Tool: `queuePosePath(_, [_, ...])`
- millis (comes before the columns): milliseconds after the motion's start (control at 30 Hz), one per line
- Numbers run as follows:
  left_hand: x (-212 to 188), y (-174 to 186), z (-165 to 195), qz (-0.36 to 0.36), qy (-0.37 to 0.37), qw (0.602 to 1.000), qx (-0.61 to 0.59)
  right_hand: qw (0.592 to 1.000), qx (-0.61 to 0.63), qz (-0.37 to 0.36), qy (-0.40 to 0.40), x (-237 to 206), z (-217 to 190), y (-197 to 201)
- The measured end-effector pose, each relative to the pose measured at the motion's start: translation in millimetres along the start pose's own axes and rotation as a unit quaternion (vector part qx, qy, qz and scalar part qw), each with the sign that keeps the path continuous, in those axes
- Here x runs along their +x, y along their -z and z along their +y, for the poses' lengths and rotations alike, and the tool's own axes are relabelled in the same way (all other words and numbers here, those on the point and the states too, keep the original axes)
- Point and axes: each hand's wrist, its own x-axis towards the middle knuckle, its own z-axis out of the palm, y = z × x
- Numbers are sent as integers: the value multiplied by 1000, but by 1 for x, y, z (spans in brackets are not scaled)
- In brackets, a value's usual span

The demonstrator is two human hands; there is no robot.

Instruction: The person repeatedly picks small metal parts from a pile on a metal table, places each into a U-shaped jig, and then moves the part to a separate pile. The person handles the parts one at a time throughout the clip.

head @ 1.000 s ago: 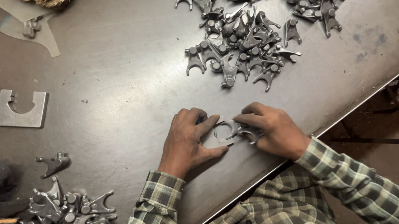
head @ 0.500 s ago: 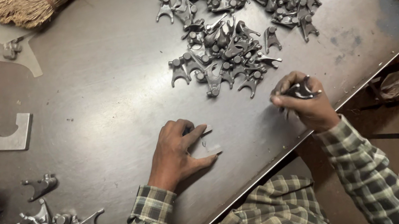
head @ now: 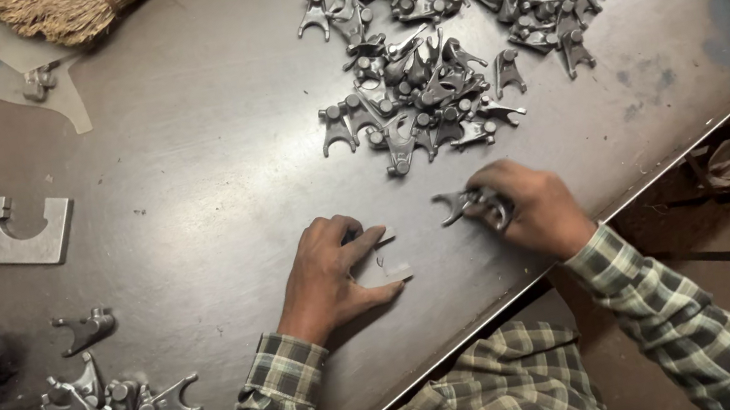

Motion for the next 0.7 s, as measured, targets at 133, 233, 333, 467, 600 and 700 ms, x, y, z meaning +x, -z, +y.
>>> queuePosePath(133, [0,1,0,1,1,1000,-2,999,14,-14,40,-9,-32,-12])
queuePosePath(233, [0,4,3,5,-3,1000,-3,998,29,-14,56,-8,-52,-17])
queuePosePath(333, [-1,7,6,1,2,1000,-7,996,36,-38,66,-4,-58,-18])
queuePosePath(467, [1,11,10,2,-5,1000,-14,994,24,-53,93,-3,-55,-16])
queuePosePath(600, [0,15,13,17,-21,999,-20,992,23,-81,90,3,-61,-16])
queuePosePath(700, [-1,17,12,26,-24,999,-33,991,8,-95,98,10,-68,-17])
